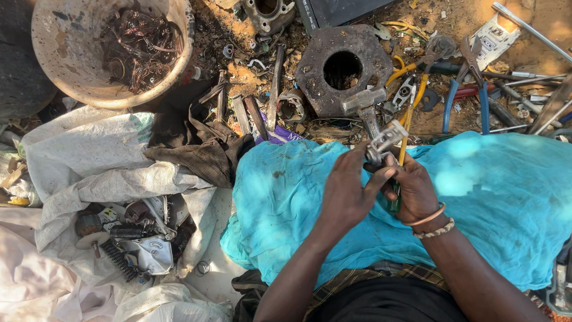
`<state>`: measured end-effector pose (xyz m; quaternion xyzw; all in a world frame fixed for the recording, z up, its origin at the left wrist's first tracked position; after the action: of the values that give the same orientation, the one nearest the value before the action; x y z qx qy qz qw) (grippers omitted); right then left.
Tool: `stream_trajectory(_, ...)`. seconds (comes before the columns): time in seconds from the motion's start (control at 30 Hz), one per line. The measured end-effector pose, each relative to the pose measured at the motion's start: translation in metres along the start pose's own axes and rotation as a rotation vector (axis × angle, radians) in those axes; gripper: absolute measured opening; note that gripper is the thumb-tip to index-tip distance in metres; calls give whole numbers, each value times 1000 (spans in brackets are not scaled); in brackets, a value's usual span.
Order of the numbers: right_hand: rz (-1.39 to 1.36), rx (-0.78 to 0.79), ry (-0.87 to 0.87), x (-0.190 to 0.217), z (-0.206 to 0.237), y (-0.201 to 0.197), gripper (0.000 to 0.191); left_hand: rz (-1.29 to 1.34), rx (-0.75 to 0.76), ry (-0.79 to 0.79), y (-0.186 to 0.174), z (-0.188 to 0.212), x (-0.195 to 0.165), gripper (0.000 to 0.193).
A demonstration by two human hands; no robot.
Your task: The person sits on the ground and dismantles a metal automotive component on a hexagonal anvil block, pulling it apart by hand, striking it with a hammer, and using pliers and a screwdriver to pry out internal bushings and small metal parts, setting removed pieces aside.
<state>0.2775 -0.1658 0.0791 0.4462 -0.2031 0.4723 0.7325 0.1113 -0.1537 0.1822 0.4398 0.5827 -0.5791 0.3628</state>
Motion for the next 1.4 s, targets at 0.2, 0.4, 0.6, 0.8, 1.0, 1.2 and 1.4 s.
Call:
stream_trajectory(0.2, 41, -125, -81, 26, -12, -22, 31, 153, -5, -191, 7, -44, 32, 51)
stream_trajectory(0.4, 364, -373, -270, 89, -78, -96, 36, -230, -385, -187, -63, -102, 113, 46)
stream_trajectory(0.6, 1540, -569, -1035, 106, -75, -70, 55, -308, -393, 14, -36, -122, 131, 47)
stream_trajectory(0.8, 887, -84, -141, 19, -107, -51, 43, -293, -335, -32, -43, -148, 145, 42)
stream_trajectory(1.0, 365, -21, 327, -14, -103, -18, 38, -407, -382, -97, -57, -147, 149, 37)
stream_trajectory(1.2, 539, -98, 216, 6, -82, 15, 29, -420, -413, -116, -67, -140, 152, 31)
stream_trajectory(1.4, 612, -176, 129, 27, -51, 35, 26, -464, -341, -90, -59, -127, 146, 30)
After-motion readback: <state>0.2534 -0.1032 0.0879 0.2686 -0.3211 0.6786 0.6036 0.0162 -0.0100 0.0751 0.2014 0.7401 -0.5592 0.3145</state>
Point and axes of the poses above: each hand's wrist, its own z-axis away from the middle knuckle, its own y-axis out of the palm, x = y × z, the point moved 7 cm from there along -z, towards the middle knuckle, and after that the axes turned 3 degrees about z, right-handed, at the moved point
